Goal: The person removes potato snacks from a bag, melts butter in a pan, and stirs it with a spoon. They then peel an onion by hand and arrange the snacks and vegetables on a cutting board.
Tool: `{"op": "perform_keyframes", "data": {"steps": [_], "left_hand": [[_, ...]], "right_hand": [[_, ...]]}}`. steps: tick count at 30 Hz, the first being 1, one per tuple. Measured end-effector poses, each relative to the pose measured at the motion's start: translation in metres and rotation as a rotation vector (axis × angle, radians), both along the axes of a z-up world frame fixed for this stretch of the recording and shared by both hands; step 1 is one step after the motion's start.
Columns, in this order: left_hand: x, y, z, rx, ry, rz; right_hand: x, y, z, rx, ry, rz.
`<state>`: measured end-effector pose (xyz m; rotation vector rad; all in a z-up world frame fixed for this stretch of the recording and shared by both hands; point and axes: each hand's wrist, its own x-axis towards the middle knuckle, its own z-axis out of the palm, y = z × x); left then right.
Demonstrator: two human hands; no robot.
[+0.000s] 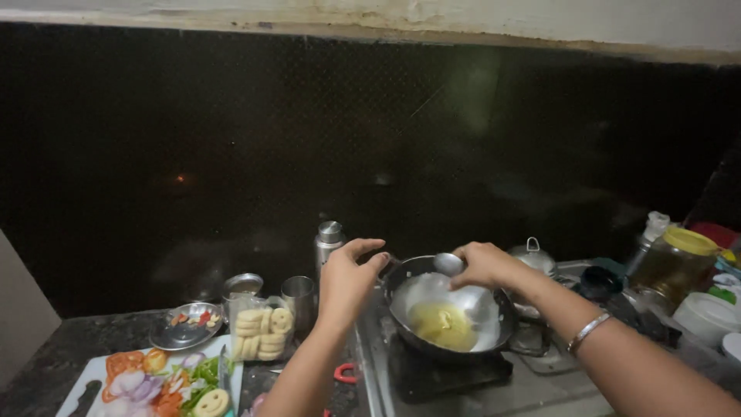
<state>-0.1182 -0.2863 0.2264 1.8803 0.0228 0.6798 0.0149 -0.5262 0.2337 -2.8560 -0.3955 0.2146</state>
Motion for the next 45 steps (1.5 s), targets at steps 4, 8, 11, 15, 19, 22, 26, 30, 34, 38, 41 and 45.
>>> {"op": "perform_keyframes", "data": {"steps": [4, 8, 11, 15, 19, 22, 26, 30, 34, 38, 41, 45], "left_hand": [[-0.005, -0.032, 0.021, -0.091, 0.114, -0.003], [-0.009, -0.058, 0.043, 0.013, 0.073, 0.085], [0.002, -0.076, 0.033, 0.246, -0.229, 0.179], [0.006, -0.101, 0.03, 0.438, -0.395, 0.28], [0.006, -0.112, 0.034, 0.632, -0.315, 0.324], [0.006, -0.117, 0.038, 0.689, -0.308, 0.324], [0.009, -0.119, 0.034, 0.752, -0.396, 0.423], [0.009, -0.125, 0.028, 0.758, -0.467, 0.48], [0.012, -0.128, 0.021, 0.817, -0.57, 0.564], [0.012, -0.129, 0.011, 0.799, -0.573, 0.535], [0.01, -0.13, 0.006, 0.787, -0.445, 0.471], [0.012, -0.127, -0.003, 0.649, -0.375, 0.426]], "right_hand": [[0.047, -0.024, -0.001, 0.219, -0.022, 0.236], [0.003, -0.019, 0.058, 0.255, -0.07, 0.187], [-0.03, -0.029, 0.081, 0.222, -0.43, 0.353], [-0.082, -0.025, 0.1, 0.119, -0.57, 0.278], [-0.085, -0.035, 0.092, 0.086, -0.758, 0.374], [-0.09, -0.044, 0.09, 0.041, -0.926, 0.38], [-0.088, -0.061, 0.097, 0.046, -0.692, 0.085], [-0.055, -0.079, 0.075, 0.65, -0.304, 0.041], [-0.048, -0.079, 0.048, 1.144, -0.069, -0.149], [-0.025, -0.083, 0.014, 1.53, 0.012, -0.061], [-0.024, -0.077, 0.002, 1.628, 0.099, -0.058], [-0.028, -0.076, -0.013, 1.502, -0.067, -0.093]]}}
